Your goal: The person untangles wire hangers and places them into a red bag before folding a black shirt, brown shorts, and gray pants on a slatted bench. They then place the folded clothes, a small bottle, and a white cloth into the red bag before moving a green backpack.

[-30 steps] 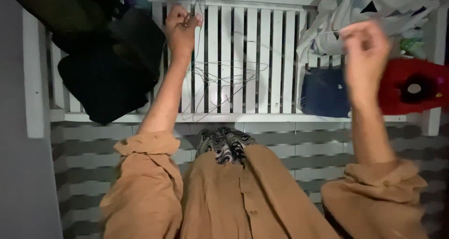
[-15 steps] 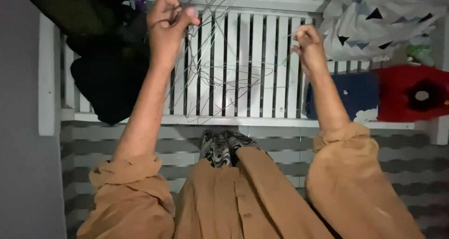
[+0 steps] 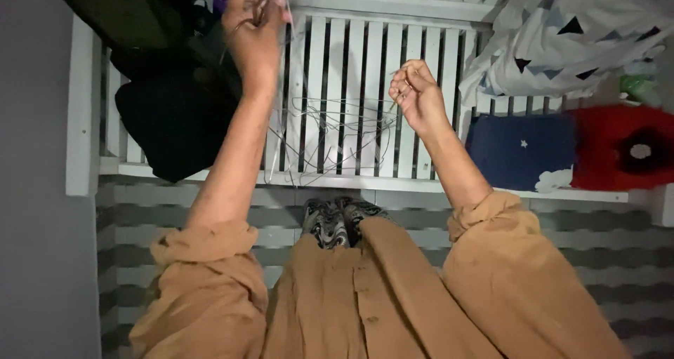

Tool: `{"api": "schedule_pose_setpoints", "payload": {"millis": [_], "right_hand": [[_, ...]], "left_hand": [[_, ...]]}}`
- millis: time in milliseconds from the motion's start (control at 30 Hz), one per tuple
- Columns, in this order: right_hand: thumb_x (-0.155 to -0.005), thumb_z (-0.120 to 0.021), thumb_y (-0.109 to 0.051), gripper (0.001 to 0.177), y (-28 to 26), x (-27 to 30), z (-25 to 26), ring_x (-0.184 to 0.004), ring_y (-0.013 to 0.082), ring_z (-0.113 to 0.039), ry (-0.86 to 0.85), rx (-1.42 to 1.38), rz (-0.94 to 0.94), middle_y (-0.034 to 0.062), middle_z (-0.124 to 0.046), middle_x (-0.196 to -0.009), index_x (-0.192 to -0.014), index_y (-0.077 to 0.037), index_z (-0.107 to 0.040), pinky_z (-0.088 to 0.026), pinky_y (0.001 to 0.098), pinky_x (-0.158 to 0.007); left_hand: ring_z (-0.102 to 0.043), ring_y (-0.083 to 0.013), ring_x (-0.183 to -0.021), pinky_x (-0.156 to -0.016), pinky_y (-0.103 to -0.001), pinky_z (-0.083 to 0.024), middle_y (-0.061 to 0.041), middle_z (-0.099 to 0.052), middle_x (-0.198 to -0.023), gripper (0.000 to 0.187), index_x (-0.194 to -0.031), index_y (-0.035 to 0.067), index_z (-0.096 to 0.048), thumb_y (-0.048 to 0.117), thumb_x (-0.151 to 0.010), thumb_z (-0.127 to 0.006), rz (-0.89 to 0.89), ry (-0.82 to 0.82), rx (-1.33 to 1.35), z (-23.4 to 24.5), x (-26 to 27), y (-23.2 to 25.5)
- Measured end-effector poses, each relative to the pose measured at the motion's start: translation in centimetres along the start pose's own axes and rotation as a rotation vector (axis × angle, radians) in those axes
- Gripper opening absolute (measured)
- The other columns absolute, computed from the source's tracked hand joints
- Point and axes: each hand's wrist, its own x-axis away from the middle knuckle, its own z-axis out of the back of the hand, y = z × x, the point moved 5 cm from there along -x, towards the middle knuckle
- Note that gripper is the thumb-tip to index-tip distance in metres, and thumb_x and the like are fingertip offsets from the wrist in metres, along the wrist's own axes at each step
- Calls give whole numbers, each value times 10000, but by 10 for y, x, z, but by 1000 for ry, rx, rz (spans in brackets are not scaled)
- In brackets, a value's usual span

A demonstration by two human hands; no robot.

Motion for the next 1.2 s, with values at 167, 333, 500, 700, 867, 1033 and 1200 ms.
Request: {"api": "schedule_pose_setpoints", "payload": {"millis": [167,333,500,700,867,1033,1200], "right_hand": [[-1107,-540,-208,138,-7,8,-9,-883,166,-634,22,5,13,52,-639,-935,-1034,-102,-589,-545,337,-833],[-1093,-543,-238,149,-9,9,-4,-875,169,-645,27,35,27,40,-643,-935,-1042,-107,-590,-559,348,-822],[-1116,-529,-235,147,-14,12,-8,-832,176,-653,33,50,11,46,-659,-884,-1147,-103,-587,-541,339,-823],[-1107,-416,-318,342,-31,23,-36,-653,198,-644,-74,200,-22,77,-681,-745,-1238,-48,-581,-578,341,-833],[-1157,-436,-272,323,-45,20,-30,-592,113,-473,-209,195,-16,-39,-514,-679,-1281,-27,-605,-512,284,-746],[-1182,-513,-161,219,-92,26,-35,-642,80,-356,-182,450,90,-85,-352,-727,-1323,-45,-634,-409,237,-707],[-929,-614,34,474,-135,60,-88,-700,41,-393,-219,1372,313,-62,-351,-808,-1373,-127,-573,-493,213,-749]], "left_hand": [[-779,-107,-796,-745,-261,-632,-13,-708,-814,185,-918,108,-557,134,-1045,-690,33,67,-162,15,8,-45],[-766,-125,-780,-756,-279,-612,-26,-690,-790,177,-919,94,-561,99,-1021,-706,156,141,-167,20,15,-52],[-772,-134,-782,-829,-311,-650,-27,-721,-801,119,-947,89,-564,27,-976,-661,203,273,-63,24,22,-86],[-772,-164,-739,-748,-333,-629,-56,-664,-741,209,-858,73,-528,21,-960,-703,323,383,-54,30,31,-115],[-747,-150,-765,-781,-317,-599,-36,-693,-761,205,-852,85,-563,26,-920,-747,438,223,1,33,37,-117],[-620,-117,-724,-698,-306,-493,-22,-689,-773,207,-836,84,-684,117,-886,-882,608,-76,-78,50,36,-127],[-694,-80,-745,-707,-262,-549,5,-755,-804,138,-864,95,-749,179,-858,-858,581,-417,-176,50,38,-94]]}}
